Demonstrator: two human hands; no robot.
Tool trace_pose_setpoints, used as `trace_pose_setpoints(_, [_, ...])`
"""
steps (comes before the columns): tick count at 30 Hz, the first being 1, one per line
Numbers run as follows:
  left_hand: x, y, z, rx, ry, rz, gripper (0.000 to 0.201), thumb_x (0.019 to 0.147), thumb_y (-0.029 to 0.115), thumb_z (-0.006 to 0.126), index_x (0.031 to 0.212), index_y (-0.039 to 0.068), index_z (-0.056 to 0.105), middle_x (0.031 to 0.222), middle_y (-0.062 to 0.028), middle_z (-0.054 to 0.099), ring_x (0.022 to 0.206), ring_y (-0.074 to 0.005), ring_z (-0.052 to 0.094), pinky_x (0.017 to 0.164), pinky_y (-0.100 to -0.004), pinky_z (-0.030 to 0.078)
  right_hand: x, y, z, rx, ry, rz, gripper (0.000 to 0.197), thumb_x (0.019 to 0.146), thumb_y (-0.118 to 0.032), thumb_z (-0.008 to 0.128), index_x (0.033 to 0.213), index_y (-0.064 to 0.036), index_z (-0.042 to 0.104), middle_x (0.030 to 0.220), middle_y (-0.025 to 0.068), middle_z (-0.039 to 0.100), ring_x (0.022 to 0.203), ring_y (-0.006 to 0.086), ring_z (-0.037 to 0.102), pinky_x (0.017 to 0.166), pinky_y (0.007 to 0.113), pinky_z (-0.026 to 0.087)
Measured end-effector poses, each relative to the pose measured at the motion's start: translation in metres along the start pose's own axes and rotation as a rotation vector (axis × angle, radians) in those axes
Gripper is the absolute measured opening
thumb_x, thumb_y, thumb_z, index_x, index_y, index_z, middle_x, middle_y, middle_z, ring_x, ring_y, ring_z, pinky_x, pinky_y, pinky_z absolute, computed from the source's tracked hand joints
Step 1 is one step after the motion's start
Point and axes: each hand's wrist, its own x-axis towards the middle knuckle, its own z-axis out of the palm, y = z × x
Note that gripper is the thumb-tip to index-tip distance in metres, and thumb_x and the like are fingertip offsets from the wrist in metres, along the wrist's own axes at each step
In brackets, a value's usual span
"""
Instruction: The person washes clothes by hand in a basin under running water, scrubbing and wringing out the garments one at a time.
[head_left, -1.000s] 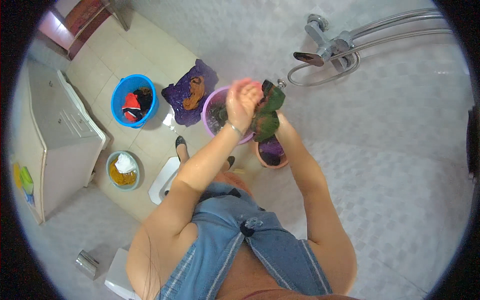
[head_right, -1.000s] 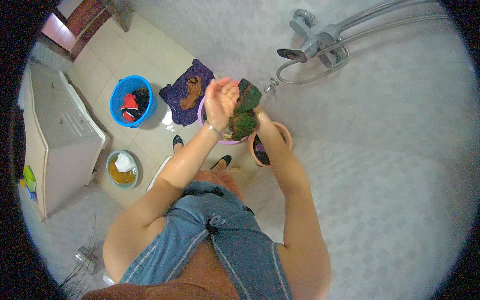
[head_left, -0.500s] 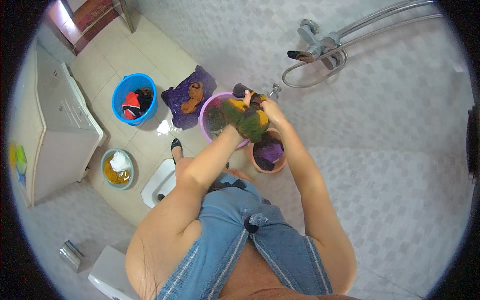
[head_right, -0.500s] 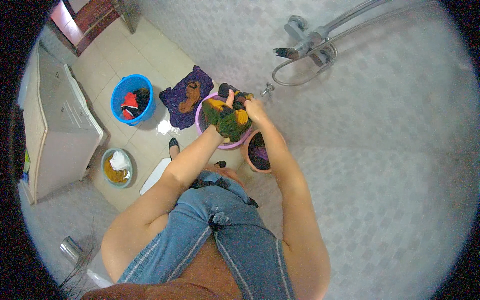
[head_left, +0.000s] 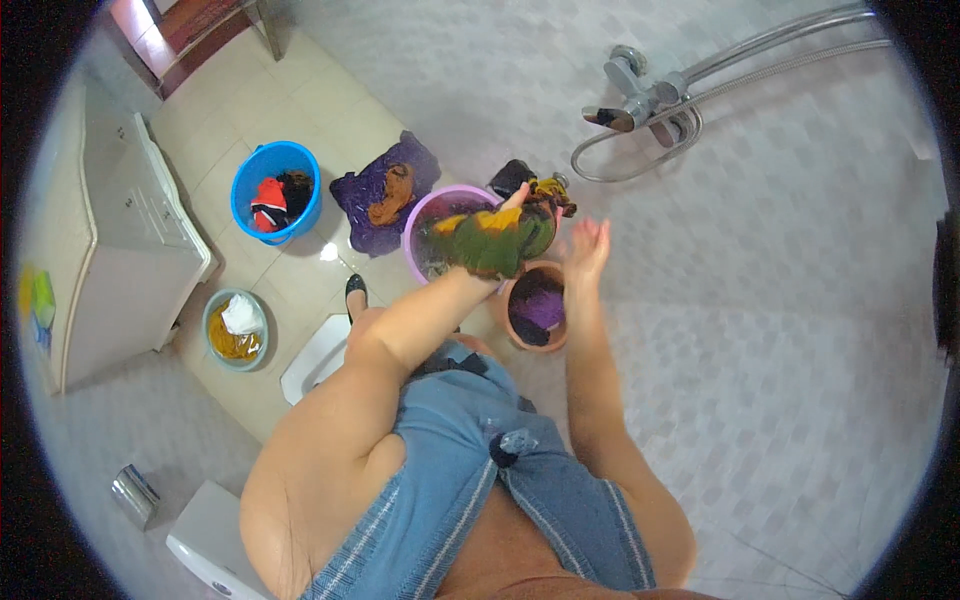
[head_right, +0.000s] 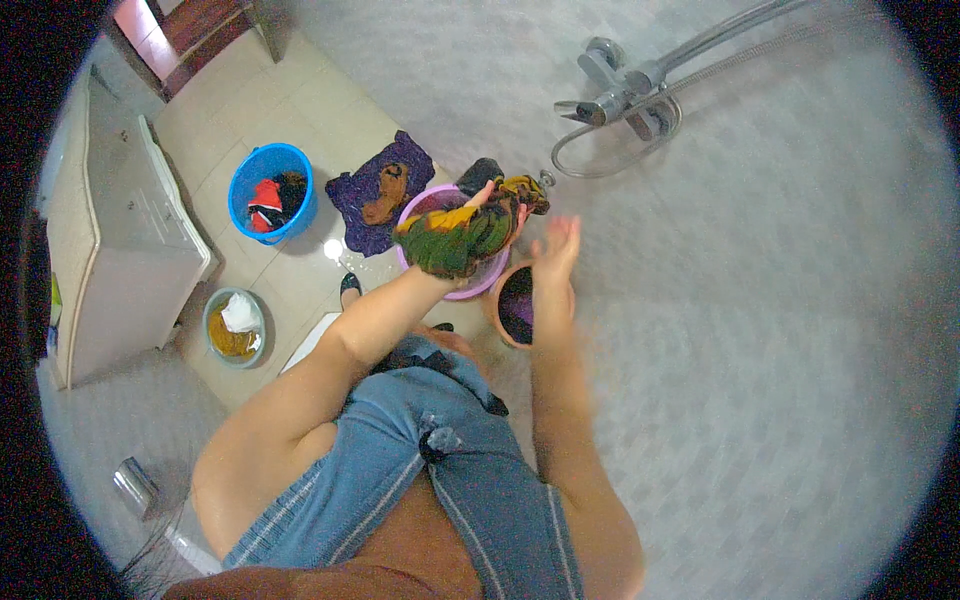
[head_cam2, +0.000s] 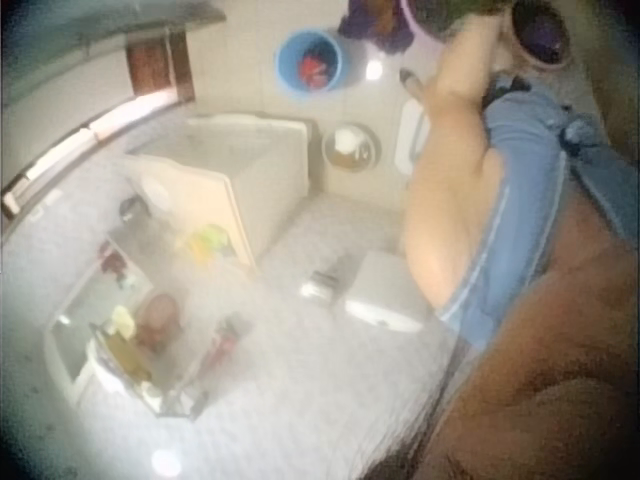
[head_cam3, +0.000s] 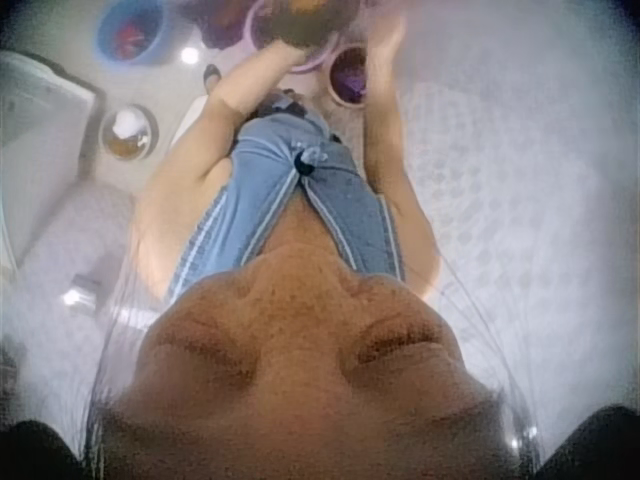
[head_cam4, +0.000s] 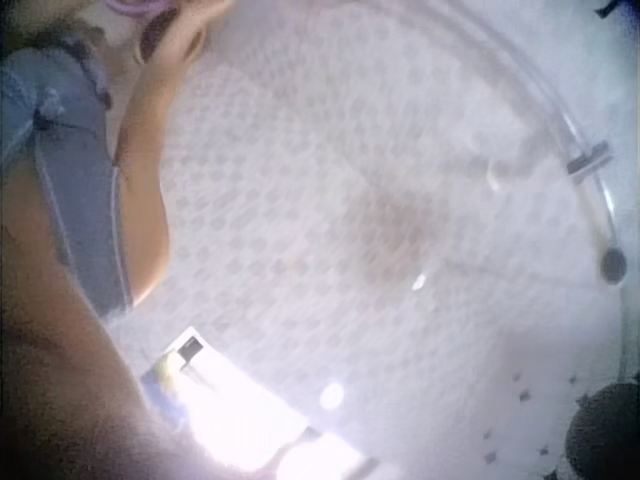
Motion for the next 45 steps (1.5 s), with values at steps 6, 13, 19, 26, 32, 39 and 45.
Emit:
trace_pose_setpoints(6, [-0.012,-0.004,-0.004,-0.61,-0.423,-0.323,0.051,0.08,0.04,0.048,0.116,0.004,0.041,0.102,-0.0162,0.05,0.089,-0.0226,0.049,0.079,-0.0342,0.042,-0.039,0.037,0.062,0.296,-0.048,-0.079,0.08,0.07,-0.069,0.031,0.122,-0.0075,0.035,0.125,0.0104,0.034,0.115,0.0215,0.033,0.096,0.038,0.026])
trace_pose_setpoints(13, [-0.02,0.013,-0.035,-0.249,-0.385,-0.451,0.046,0.081,0.038,0.047,0.109,0.002,0.044,0.096,-0.016,0.05,0.087,-0.0235,0.05,0.076,-0.031,0.044,0.02,0.064,0.049,0.889,-0.56,0.33,0.064,0.075,-0.059,0.038,0.111,-0.0066,0.045,0.112,0.0122,0.046,0.093,0.0201,0.05,0.08,0.035,0.042])
trace_pose_setpoints(19, [-0.044,0.024,0.008,0.255,0.092,-0.136,0.036,0.081,0.036,0.049,0.099,0.006,0.05,0.087,-0.0091,0.056,0.078,-0.0148,0.052,0.062,-0.0295,0.047,0.017,0.014,0.083,0.648,-0.27,0.393,0.031,0.075,-0.031,0.053,0.091,-0.0059,0.056,0.087,0.0086,0.058,0.069,0.0196,0.055,0.063,0.031,0.046])
trace_pose_setpoints(26, [0.015,0.035,-0.026,1.683,0.007,-0.021,0.025,0.069,0.018,0.063,0.084,-0.001,0.057,0.078,-0.0078,0.059,0.068,-0.0165,0.055,0.061,-0.0292,0.044,0.054,0.016,0.064,-0.079,-0.324,0.439,0.017,0.067,-0.024,0.06,0.071,-0.0075,0.057,0.066,0.0047,0.055,0.057,0.0162,0.051,0.052,0.029,0.042])
trace_pose_setpoints(32, [0.048,0.042,-0.081,1.996,0.091,0.129,0.057,0.065,0.028,0.066,0.104,-0.007,0.042,0.088,-0.015,0.058,0.077,-0.0257,0.056,0.069,-0.0318,0.044,0.054,-0.002,0.093,-1.25,-0.167,0.042,0.043,0.053,-0.025,0.064,0.082,0.0059,0.056,0.084,0.0219,0.058,0.08,0.0291,0.058,0.071,0.034,0.044])
trace_pose_setpoints(39, [0.03,0.012,-0.037,1.829,0.469,0.361,0.086,0.06,0.033,0.069,0.118,-0.009,0.022,0.094,-0.0194,0.056,0.085,-0.0298,0.055,0.074,-0.0319,0.043,0.071,0.027,0.09,-1.431,-0.052,-0.047,0.039,0.057,-0.019,0.059,0.086,0.0056,0.054,0.092,0.0249,0.055,0.089,0.0332,0.054,0.077,0.036,0.042])
trace_pose_setpoints(45, [0.036,0.021,-0.037,1.751,0.472,0.672,0.121,0.049,0.035,0.074,0.124,-0.007,-0.01,0.105,-0.0236,0.047,0.092,-0.0353,0.049,0.083,-0.0343,0.038,0.077,0.022,0.098,-1.348,-0.047,-0.12,0.071,0.057,-0.042,0.065,0.107,0.0027,0.041,0.102,0.0243,0.051,0.097,0.0354,0.049,0.082,0.037,0.039])
